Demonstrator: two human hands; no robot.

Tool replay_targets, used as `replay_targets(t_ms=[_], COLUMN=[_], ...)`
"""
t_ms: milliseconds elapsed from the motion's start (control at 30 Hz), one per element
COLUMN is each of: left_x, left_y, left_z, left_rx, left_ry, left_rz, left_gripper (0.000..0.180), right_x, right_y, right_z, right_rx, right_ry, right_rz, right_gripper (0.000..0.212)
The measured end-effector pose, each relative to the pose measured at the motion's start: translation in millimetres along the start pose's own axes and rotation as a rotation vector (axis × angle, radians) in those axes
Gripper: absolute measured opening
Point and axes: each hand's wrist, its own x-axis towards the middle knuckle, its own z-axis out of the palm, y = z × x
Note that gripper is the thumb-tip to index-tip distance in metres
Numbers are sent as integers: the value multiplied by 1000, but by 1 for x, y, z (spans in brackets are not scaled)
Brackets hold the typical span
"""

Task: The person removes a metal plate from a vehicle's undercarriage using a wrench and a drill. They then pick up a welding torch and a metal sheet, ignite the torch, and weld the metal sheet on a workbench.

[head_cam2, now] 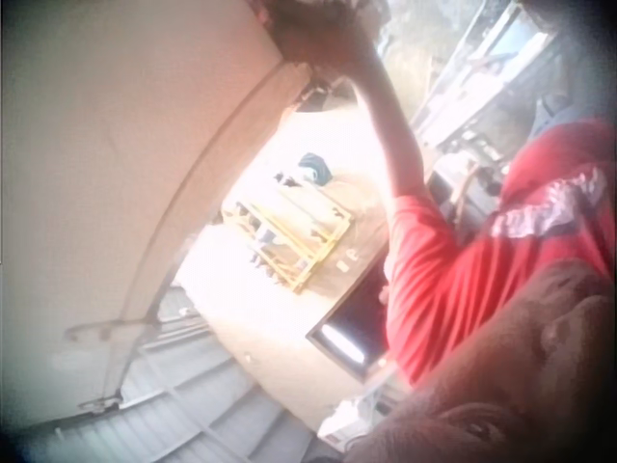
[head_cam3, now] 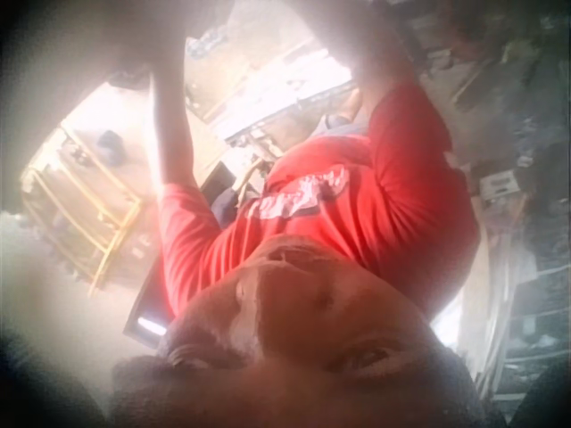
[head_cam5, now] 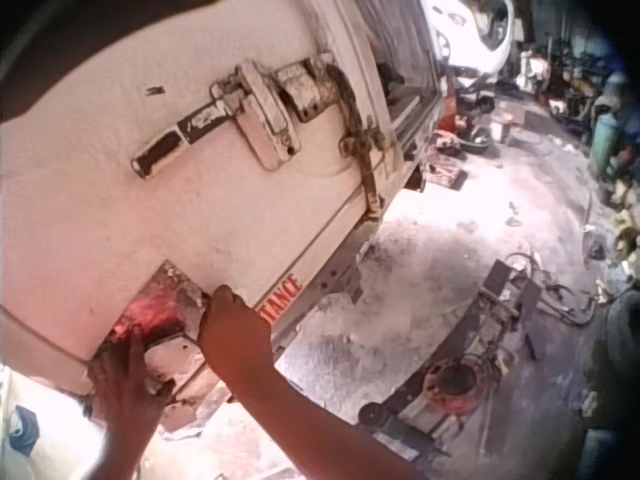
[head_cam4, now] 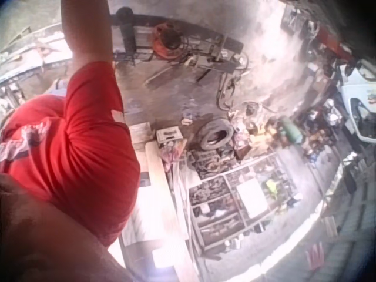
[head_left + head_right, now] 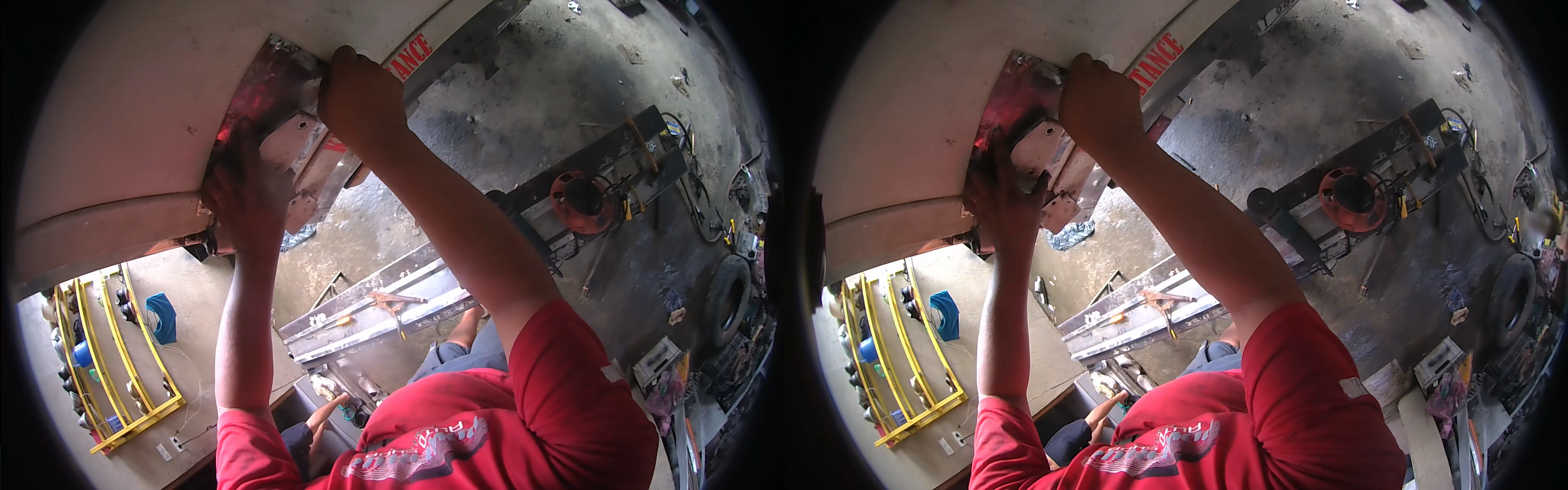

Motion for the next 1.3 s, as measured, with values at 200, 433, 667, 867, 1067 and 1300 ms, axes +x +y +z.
replay_targets(t_ms=[200, 433, 667, 867, 1067, 1300], left_x=[0, 7, 10, -26, -24, -28], left_y=[-5, -7, -23, -4, 2, -1], left_z=[-15, -32, -46, -39, -55, -54], left_rx=[-53, -144, -734, -915, -1122, -1116], left_ry=[-27, -103, -96, -373, -663, -574], left_rz=[38, 73, -10, -80, -187, -115], left_gripper=[117, 106, 66, 58, 82, 95], right_x=[-59, -109, -106, -117, -112, -108], right_y=[1, -32, -27, -22, -14, -19], right_z=[-16, 18, 28, 29, 33, 32], right_rx=[470, 926, 1156, 1149, 1051, 1128], right_ry=[15, -242, -291, -453, -458, -517], right_rz=[146, 201, 210, 85, -7, 63], right_gripper=[21, 23, 32, 41, 48, 44])
